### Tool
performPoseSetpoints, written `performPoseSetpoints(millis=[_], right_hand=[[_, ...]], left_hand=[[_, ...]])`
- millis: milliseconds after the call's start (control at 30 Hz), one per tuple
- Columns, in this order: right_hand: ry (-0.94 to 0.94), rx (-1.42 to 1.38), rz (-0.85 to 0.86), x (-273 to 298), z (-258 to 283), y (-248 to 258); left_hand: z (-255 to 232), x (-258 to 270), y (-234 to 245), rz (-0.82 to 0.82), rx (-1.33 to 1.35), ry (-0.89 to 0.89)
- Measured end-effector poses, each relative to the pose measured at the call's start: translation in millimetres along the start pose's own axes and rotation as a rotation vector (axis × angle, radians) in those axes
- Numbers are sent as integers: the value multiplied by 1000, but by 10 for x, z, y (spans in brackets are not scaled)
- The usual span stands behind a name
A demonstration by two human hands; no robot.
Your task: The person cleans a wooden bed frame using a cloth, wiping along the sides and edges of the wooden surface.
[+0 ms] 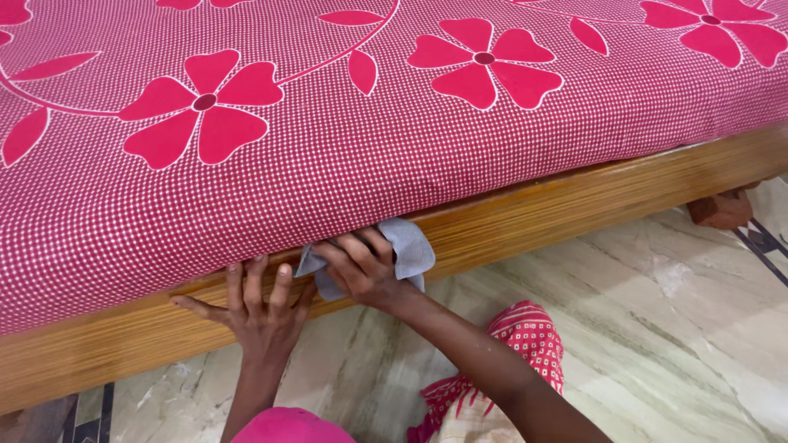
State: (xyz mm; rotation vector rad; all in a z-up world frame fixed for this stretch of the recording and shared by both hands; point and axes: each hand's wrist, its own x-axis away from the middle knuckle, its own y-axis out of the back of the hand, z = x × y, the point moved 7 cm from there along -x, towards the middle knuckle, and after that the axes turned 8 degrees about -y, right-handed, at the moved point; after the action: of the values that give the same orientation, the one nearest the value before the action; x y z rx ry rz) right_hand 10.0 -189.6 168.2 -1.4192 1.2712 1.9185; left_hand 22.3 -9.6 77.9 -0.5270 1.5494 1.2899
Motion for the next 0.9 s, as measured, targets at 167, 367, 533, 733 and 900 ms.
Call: performPoseSetpoints(millis=[167,367,533,733,900], right_hand=[[239,100,35,-32,-213,192],[186,252,-5,245,-972,477],[68,221,-13,512,-1922,901],[-3,323,-67,657,-2750,1396],[-184,360,-65,691,-3305,1859]], left_hand=[[-11,8,12,9,5,-42],[28,123,-102,88,-33,-39],[4,174,-151,69,-87,-76],[-40,228,-176,124,-29,-90],[-46,181,-154,147,-20,-76]])
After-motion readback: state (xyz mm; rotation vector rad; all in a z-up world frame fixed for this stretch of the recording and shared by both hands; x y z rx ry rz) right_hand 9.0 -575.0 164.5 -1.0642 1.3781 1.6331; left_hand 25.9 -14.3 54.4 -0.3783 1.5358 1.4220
